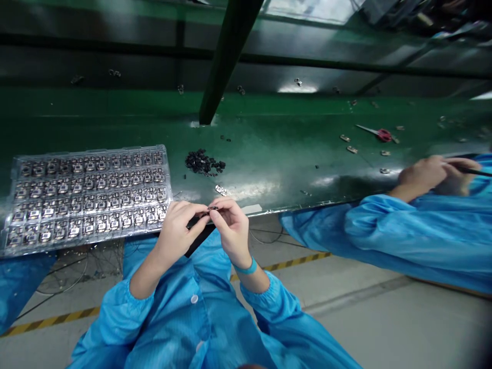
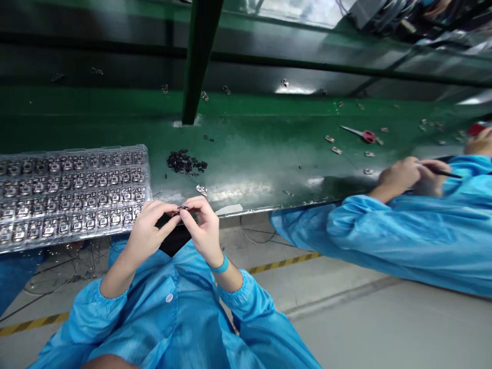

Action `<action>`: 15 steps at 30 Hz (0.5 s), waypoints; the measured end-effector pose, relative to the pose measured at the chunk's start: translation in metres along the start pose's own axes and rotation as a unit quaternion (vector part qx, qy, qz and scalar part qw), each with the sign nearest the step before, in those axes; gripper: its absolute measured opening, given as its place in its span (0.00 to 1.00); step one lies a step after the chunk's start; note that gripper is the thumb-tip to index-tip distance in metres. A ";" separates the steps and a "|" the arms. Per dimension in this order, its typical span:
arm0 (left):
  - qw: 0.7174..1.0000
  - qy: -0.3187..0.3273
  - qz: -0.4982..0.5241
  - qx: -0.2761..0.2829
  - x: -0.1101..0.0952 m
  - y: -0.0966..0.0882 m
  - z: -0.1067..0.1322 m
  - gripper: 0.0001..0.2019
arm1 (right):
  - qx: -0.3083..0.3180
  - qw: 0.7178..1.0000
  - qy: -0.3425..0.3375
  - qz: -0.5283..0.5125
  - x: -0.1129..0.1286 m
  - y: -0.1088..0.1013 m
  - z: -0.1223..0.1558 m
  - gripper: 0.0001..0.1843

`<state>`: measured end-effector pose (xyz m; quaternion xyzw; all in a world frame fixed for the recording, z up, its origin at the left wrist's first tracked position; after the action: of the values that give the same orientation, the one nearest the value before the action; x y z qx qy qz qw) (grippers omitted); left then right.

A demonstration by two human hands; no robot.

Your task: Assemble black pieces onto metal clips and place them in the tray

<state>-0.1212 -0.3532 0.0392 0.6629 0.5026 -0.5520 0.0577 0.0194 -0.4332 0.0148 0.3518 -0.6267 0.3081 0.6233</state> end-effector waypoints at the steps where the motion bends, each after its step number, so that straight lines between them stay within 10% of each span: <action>1: 1.000 0.002 -0.003 -0.003 -0.001 -0.001 0.000 0.04 | 0.003 1.000 -0.001 -0.015 0.000 0.000 0.000 0.10; 15: 0.950 0.226 -0.216 -0.005 -0.039 -0.023 0.007 0.06 | 0.080 0.996 -0.028 -0.016 0.005 0.011 0.006 0.10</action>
<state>-0.1382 -0.3702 0.0782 0.6454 0.6363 -0.3847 -0.1748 0.0076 -0.4321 0.0204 0.4194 -0.6116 0.3374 0.5799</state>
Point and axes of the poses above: each hand's wrist, its own z-axis away from the middle knuckle, its own y-axis out of the palm, x = y × z, the point moved 9 cm from there along -z, towards the middle knuckle, and after that the axes turned 7 degrees about y, right-handed, at the moved point
